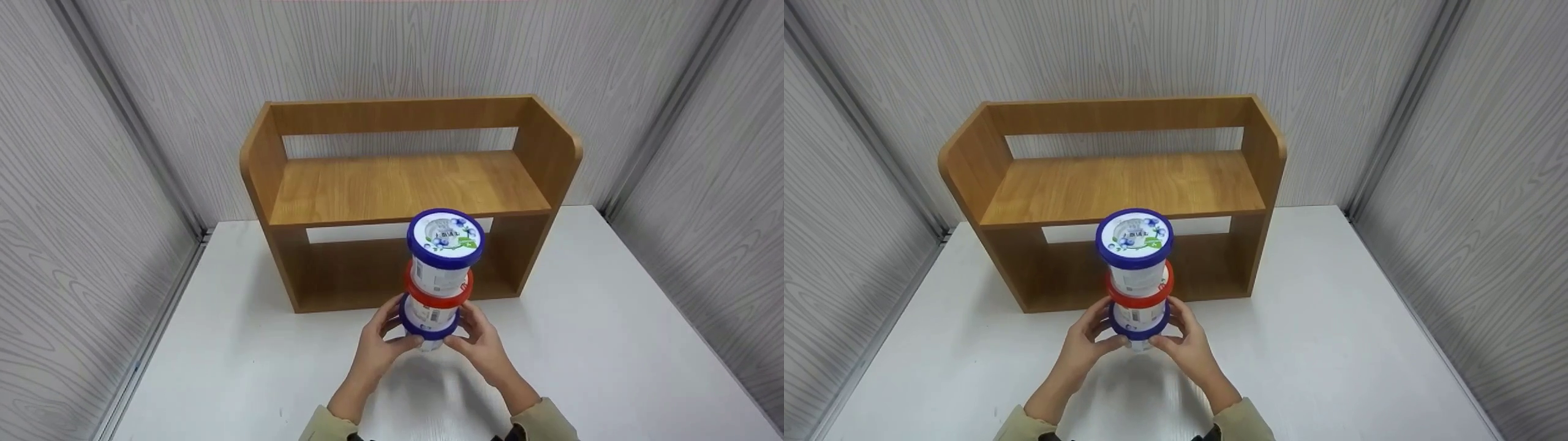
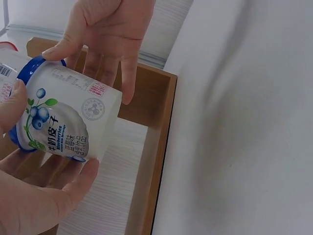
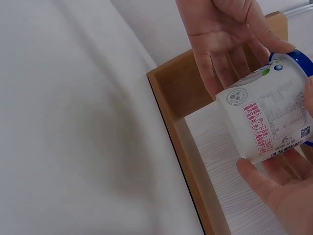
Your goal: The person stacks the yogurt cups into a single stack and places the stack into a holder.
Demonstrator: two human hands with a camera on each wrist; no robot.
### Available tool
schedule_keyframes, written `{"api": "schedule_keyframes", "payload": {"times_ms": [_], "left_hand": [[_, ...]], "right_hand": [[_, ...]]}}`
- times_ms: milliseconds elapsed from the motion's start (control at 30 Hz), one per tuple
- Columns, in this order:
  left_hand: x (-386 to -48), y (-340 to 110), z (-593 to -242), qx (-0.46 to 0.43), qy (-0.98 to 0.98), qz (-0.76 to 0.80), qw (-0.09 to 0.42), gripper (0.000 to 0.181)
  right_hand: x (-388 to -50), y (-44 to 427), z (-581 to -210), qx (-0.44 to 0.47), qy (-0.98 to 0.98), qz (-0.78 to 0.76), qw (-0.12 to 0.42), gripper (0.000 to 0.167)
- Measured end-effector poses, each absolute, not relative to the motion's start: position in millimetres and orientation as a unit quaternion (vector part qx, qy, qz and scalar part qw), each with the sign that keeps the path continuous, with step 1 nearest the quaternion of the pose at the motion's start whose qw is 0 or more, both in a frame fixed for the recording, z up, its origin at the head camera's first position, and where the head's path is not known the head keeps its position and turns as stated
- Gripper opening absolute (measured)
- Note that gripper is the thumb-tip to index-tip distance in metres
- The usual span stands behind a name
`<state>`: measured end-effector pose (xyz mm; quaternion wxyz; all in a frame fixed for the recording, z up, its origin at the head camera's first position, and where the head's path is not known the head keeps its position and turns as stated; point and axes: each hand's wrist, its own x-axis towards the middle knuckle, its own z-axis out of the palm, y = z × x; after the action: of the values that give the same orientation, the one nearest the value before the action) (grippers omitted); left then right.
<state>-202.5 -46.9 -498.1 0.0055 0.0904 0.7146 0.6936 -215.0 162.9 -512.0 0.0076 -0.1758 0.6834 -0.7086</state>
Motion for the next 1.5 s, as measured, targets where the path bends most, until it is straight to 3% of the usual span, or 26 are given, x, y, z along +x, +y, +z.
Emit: {"api": "schedule_keyframes", "payload": {"times_ms": [633, 1200, 1500], "left_hand": [[-200.4, -47.4, -465.0, 0.094, 0.698, 0.71, -0.006, 0.073], [-187.7, -47.5, -409.0, 0.095, 0.7, 0.708, -0.01, 0.07], [-209.0, -42.3, -421.0, 0.086, 0.704, 0.705, -0.018, 0.075]], "right_hand": [[-216.8, 163.5, -481.9, -0.187, 0.683, -0.707, -0.002, 0.067], [-222.4, 159.3, -456.9, -0.21, 0.673, -0.708, -0.03, 0.065], [-226.5, 161.3, -442.8, -0.217, 0.675, -0.703, -0.053, 0.062]]}}
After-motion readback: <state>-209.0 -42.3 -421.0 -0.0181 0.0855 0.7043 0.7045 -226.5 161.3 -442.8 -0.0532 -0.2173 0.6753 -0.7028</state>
